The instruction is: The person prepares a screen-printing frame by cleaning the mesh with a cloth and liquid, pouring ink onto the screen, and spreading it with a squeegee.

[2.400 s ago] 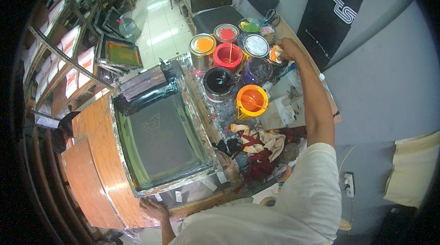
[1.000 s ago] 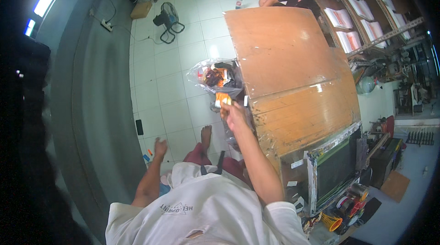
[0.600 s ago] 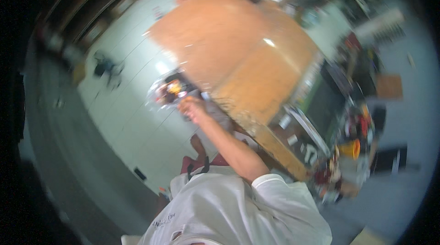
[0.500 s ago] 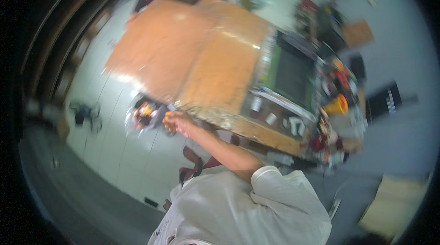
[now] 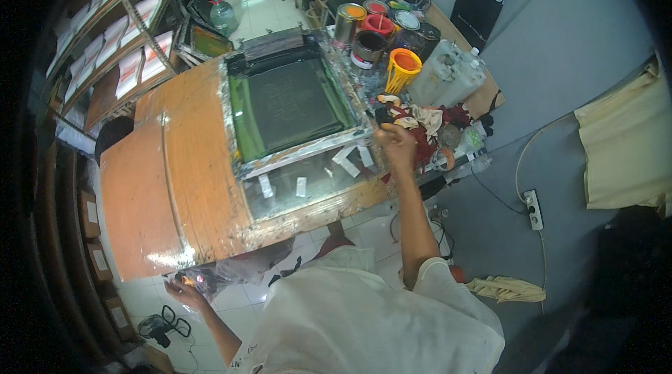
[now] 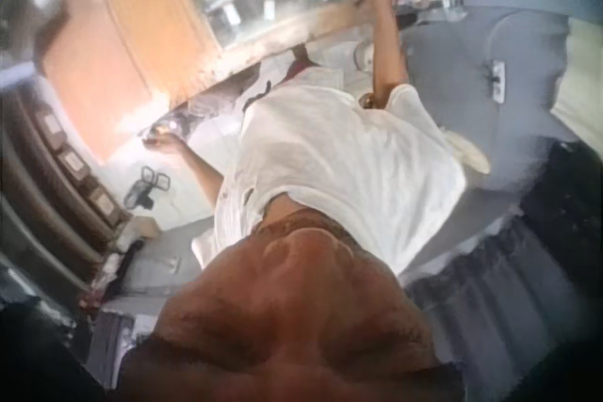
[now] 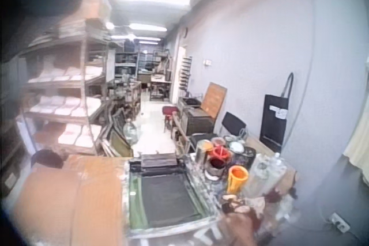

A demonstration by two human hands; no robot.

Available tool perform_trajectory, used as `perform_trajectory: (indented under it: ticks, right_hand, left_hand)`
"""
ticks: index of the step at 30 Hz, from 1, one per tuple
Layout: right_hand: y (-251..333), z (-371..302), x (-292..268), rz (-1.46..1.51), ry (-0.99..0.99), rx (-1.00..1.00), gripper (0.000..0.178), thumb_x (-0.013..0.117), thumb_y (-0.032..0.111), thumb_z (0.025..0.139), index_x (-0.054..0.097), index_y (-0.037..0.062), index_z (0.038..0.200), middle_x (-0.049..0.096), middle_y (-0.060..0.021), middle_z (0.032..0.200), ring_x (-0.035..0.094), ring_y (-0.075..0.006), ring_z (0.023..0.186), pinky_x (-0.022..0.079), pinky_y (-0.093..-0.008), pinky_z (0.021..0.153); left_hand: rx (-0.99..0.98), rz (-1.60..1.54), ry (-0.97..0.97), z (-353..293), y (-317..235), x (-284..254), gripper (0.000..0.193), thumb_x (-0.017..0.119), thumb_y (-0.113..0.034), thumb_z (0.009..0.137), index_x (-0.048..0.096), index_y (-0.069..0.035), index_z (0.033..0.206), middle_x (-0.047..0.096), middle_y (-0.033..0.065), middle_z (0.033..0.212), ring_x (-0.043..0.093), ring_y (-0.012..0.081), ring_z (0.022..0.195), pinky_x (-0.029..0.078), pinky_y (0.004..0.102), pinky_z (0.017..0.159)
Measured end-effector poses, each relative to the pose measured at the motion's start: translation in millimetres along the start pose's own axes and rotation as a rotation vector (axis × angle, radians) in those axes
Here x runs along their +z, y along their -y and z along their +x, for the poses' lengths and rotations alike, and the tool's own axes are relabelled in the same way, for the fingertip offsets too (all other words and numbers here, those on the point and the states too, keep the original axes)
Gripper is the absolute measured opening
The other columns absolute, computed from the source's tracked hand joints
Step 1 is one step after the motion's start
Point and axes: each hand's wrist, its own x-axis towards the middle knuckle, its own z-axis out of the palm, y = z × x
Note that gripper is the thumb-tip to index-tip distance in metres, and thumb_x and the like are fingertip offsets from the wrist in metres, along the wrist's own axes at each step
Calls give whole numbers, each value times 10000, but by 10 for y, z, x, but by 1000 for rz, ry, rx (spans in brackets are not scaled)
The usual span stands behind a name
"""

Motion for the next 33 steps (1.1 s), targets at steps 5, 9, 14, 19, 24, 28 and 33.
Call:
perform_trajectory:
  ticks: [5, 9, 14, 19, 24, 28, 33]
  right_hand:
    - [-476, 726, -476, -473, -4, -244, 335, 752, 52, 846, 708, 26, 1177, 712, -66, 915, 674, -172, 820, 520, -308, 720]
    - [-520, 1038, -145, -660, 122, -464, 423, 761, 25, 787, 698, 59, 1204, 712, -155, 1040, 701, -270, 967, 544, -365, 830]
    - [-706, 1573, -61, -833, 307, -457, 400, 753, 47, 783, 710, 64, 1180, 719, -177, 1010, 701, -329, 909, 545, -388, 816]
    - [-463, 1714, -315, -267, 228, -158, 225, 702, 103, 881, 713, -22, 1068, 727, -95, 876, 684, -238, 775, 536, -355, 757]
    - [-189, 1734, -249, 69, 170, -64, 199, 598, 136, 995, 685, -9, 1099, 666, -6, 832, 584, -98, 684, 502, -263, 642]
    - [223, 1662, 130, 221, 198, -15, 204, 545, 185, 1040, 680, 38, 1083, 638, 3, 784, 525, -50, 575, 441, -215, 506]
    - [432, 1813, 1033, -193, 315, -228, 208, 694, 182, 947, 700, -21, 995, 684, -62, 784, 610, -119, 568, 501, -271, 524]
  left_hand:
    - [225, 59, 207, -299, -549, 1268, 558, 565, -279, 1043, 393, 44, 1465, 471, 229, 1439, 548, 305, 1193, 535, 380, 926]
    - [334, 372, 205, -471, -653, 2058, 577, 521, -413, 1034, 464, 35, 1393, 511, 239, 1369, 529, 373, 1179, 469, 469, 962]
    - [246, 728, 41, -591, -893, 2460, 511, 497, -439, 1009, 542, -39, 1322, 575, 206, 1274, 534, 412, 1154, 456, 522, 933]
    - [137, 924, 13, -842, -1393, 2551, 448, 448, -446, 1020, 546, -124, 1316, 534, 157, 1311, 518, 377, 1178, 452, 537, 919]
    - [60, 928, 63, -859, -1491, 2530, 447, 454, -436, 1019, 528, -114, 1321, 508, 159, 1348, 495, 383, 1200, 441, 553, 920]
    - [78, 938, 73, -820, -1502, 2592, 432, 475, -392, 1011, 516, -100, 1327, 490, 182, 1372, 482, 395, 1203, 437, 557, 922]
    - [51, 906, 79, -818, -1543, 2532, 432, 458, -400, 1023, 495, -101, 1333, 481, 161, 1367, 479, 385, 1190, 435, 544, 923]
